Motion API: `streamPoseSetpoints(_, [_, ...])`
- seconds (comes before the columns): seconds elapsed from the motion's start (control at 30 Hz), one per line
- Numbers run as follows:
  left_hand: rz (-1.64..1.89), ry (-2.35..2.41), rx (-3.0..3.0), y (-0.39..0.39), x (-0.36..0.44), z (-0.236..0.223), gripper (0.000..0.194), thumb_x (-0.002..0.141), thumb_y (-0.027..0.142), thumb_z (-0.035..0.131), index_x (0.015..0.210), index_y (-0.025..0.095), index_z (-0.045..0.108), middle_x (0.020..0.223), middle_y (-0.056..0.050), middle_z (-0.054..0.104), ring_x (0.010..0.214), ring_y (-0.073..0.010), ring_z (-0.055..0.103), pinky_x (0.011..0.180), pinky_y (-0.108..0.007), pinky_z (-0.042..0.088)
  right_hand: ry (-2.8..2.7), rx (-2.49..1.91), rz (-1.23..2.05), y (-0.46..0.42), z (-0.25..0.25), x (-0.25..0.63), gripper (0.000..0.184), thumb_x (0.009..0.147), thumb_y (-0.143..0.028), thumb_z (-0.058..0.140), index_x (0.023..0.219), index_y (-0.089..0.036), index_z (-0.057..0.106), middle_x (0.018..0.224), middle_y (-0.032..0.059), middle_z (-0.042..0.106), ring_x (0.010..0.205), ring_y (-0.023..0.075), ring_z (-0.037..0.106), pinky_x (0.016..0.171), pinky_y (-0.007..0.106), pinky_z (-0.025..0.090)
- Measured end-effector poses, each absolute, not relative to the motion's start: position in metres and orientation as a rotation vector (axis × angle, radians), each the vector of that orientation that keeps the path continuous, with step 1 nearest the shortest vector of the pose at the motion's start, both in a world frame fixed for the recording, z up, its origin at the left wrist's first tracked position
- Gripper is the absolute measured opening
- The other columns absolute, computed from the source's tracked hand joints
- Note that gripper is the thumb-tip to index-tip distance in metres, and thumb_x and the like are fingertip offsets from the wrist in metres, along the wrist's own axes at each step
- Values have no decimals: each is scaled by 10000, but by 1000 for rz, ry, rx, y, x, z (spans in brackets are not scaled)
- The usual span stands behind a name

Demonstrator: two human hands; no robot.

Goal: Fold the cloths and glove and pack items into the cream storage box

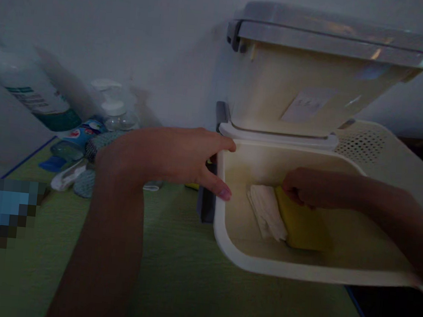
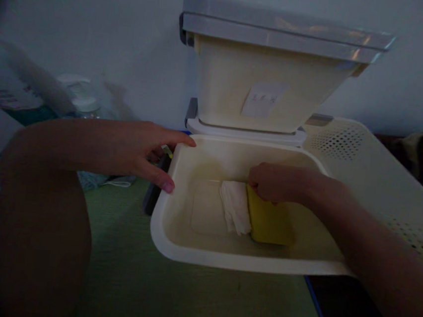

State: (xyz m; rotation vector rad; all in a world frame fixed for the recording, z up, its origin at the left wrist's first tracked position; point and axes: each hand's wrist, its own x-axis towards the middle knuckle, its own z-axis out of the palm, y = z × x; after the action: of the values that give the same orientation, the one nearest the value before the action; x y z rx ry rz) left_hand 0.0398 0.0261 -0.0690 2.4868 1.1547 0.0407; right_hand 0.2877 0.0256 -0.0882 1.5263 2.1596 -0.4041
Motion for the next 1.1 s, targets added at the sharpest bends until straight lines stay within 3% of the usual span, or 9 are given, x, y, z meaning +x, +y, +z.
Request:
streamPoseSetpoints(0.1, [70, 1132, 2511, 26, 39, -70, 685, 691, 574, 604, 1285, 263, 466, 1178, -18, 603, 1065, -223, 546, 852, -268, 397, 1983, 1419, -354, 26, -88, 287, 225, 632, 12, 443, 584, -149, 592, 562, 27, 578, 464, 116, 451, 464, 253, 280])
streamPoseSetpoints(0.23, [81, 1158, 2518, 25, 40, -70, 691, 684, 568, 618, 1286, 266, 465, 1118, -9, 627, 1015, -218, 571, 841, -270, 401, 2249, 1314, -296, 29, -93, 292, 252, 753, -9, 410, 765, -139, 626, 683, 52, 626, 538, 116, 487, 508, 243, 313])
streamPoseSetpoints(0.33, [89, 1172, 2503, 23, 42, -70, 683, 684, 547, 636, 1280, 254, 476, 1098, -10, 638, 979, -211, 585, 863, -284, 399, 2280, 1312, -299, 30, -97, 293, 339, 766, 21, 394, 954, -132, 631, 732, 60, 646, 554, 116, 510, 532, 235, 342])
streamPoseSetpoints(0.43, [115, 1151, 2504, 22, 42, -69, 659, 697, 527, 639, 1273, 244, 488, 1147, -22, 626, 977, -209, 589, 859, -284, 405, 2313, 1276, -326, 30, -100, 292, 448, 767, 41, 403, 1125, -142, 602, 927, 97, 676, 698, 146, 584, 632, 250, 395])
streamPoseSetpoints(0.6, [110, 1134, 2521, 23, 42, -69, 662, 690, 542, 640, 1264, 245, 495, 1149, -24, 622, 999, -214, 584, 853, -285, 414, 2309, 1288, -368, 28, -100, 288, 478, 764, 68, 412, 1140, -143, 617, 1040, 113, 673, 834, 183, 617, 710, 274, 423])
streamPoseSetpoints(0.73, [97, 1162, 2525, 24, 41, -70, 732, 674, 579, 629, 1298, 238, 460, 1156, -20, 612, 1017, -213, 573, 874, -290, 408, 2293, 1337, -401, 26, -100, 287, 480, 726, 104, 426, 1079, -137, 646, 790, 61, 695, 618, 136, 599, 575, 234, 407])
streamPoseSetpoints(0.83, [96, 1164, 2531, 25, 41, -71, 748, 664, 598, 623, 1301, 245, 456, 1184, -16, 599, 1020, -208, 571, 881, -288, 407, 2319, 1362, -454, 26, -102, 289, 472, 721, 110, 414, 1021, -157, 662, 570, -15, 622, 452, 96, 518, 492, 216, 360])
streamPoseSetpoints(1.1, [72, 1105, 2545, 26, 40, -69, 719, 679, 605, 598, 1285, 244, 464, 1222, -16, 585, 1022, -194, 569, 890, -282, 402, 2239, 1402, -552, 28, -105, 291, 410, 746, 103, 398, 965, -134, 650, 533, -29, 561, 452, 91, 500, 480, 216, 325])
